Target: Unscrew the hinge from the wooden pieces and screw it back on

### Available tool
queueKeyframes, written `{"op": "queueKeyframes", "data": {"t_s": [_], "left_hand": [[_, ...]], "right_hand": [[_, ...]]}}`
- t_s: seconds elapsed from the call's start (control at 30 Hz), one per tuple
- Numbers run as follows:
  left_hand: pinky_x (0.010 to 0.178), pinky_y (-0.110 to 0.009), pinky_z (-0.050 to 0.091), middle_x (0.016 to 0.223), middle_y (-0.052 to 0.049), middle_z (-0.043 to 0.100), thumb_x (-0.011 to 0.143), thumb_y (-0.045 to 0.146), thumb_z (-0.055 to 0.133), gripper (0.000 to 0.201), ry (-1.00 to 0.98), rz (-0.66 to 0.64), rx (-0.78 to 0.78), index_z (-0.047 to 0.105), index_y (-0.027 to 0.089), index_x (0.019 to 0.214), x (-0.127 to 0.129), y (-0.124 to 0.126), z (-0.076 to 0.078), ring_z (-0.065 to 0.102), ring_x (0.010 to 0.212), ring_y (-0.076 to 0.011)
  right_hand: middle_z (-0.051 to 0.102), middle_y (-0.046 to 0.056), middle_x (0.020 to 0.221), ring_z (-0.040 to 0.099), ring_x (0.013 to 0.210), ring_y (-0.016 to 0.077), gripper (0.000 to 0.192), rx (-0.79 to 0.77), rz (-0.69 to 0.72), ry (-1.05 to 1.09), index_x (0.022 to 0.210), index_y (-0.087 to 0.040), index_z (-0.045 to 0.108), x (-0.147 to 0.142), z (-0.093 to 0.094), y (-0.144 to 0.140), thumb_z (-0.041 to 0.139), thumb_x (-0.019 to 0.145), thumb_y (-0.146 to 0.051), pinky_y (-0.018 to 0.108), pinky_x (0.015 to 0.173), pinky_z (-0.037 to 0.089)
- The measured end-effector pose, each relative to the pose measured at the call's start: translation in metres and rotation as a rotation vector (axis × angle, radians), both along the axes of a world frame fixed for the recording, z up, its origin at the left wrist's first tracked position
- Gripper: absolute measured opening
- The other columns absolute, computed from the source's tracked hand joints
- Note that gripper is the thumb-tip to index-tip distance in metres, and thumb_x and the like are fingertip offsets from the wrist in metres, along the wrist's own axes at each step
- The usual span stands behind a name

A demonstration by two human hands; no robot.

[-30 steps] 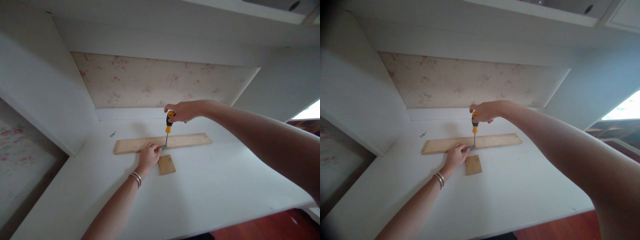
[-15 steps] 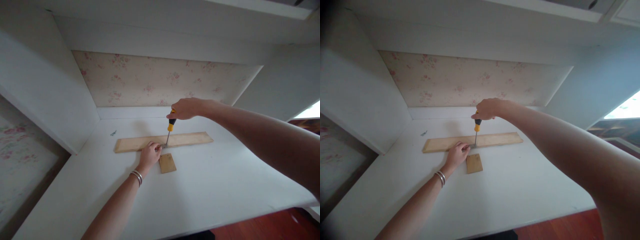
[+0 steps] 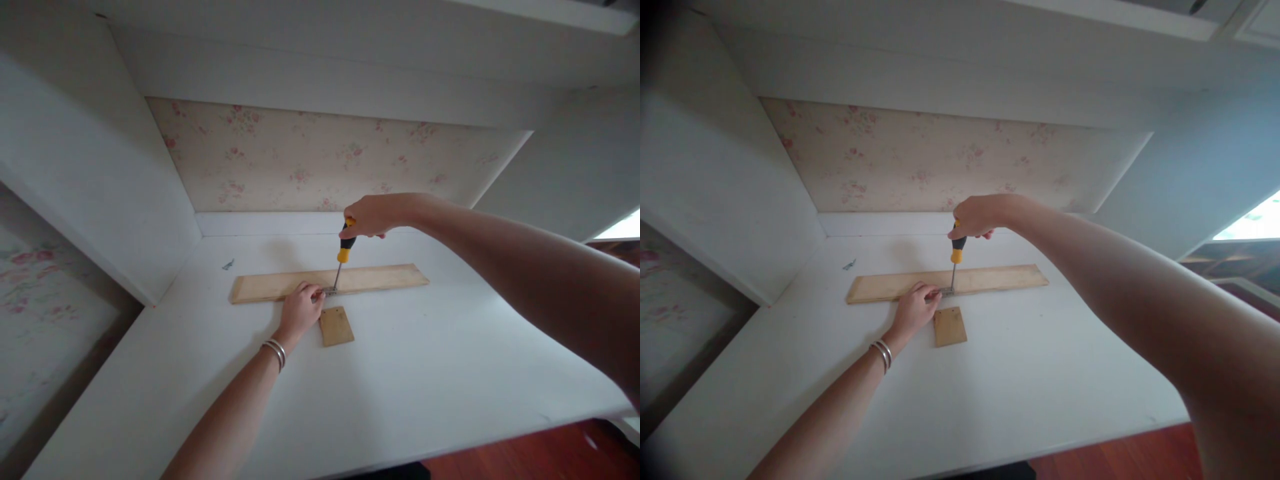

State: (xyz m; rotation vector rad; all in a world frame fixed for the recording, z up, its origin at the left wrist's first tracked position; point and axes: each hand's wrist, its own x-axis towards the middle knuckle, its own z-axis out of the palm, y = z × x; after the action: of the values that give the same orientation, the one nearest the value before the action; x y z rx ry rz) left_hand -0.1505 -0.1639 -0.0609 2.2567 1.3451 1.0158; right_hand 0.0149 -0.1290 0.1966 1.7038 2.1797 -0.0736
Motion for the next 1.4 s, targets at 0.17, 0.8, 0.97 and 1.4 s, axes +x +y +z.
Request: {"op": "queueKeyframes", "data": {"t_s": [0.17,0.8,0.97,1.4], "left_hand": [[0.075,-0.024,0.046,0.089,-0.003,0.061,0.085,0.027,0.052,0.016,-0.002,0.000,-0.001,0.064,0.019,0.092,0.0000,-0.0005,0.0014,0.059,0.080,-0.0138],[0.075,-0.024,0.046,0.090,-0.003,0.061,0.085,0.028,0.053,0.017,-0.007,0.008,-0.005,0.064,0.020,0.094,0.0011,0.0000,-0.0009,0.058,0.080,-0.0134],[0.076,-0.025,0.046,0.090,-0.003,0.062,0.084,0.027,0.053,0.017,-0.002,0.015,-0.009,0.064,0.019,0.094,0.0019,-0.0004,0.0022,0.058,0.080,-0.0136],[0.076,-0.025,0.047,0.092,-0.004,0.062,0.084,0.027,0.053,0.017,-0.014,0.003,-0.030,0.064,0.020,0.095,0.0008,-0.0008,0.0019,0.059,0.082,-0.0138]], "right_hand": [[0.066,0.008,0.069,0.058,0.061,0.0189,0.051,-0.052,0.027,0.080,0.102,-0.017,0.062,-0.0018,0.0000,0.0003,0.043,0.081,-0.059,0.030,0.058,0.037],[0.066,0.007,0.074,0.058,0.058,0.0174,0.049,-0.046,0.048,0.057,0.110,-0.019,0.058,-0.0031,0.0007,0.0006,0.048,0.079,-0.056,0.029,0.056,0.037],[0.063,0.010,0.063,0.059,0.059,0.0217,0.061,0.027,-0.036,-0.079,0.094,-0.012,0.064,-0.0056,-0.0009,0.0045,0.040,0.078,-0.066,0.033,0.058,0.038],[0.066,0.007,0.076,0.059,0.057,0.0162,0.054,-0.153,0.006,0.151,0.109,-0.017,0.057,-0.0058,-0.0005,0.0057,0.045,0.079,-0.060,0.029,0.056,0.039]]}}
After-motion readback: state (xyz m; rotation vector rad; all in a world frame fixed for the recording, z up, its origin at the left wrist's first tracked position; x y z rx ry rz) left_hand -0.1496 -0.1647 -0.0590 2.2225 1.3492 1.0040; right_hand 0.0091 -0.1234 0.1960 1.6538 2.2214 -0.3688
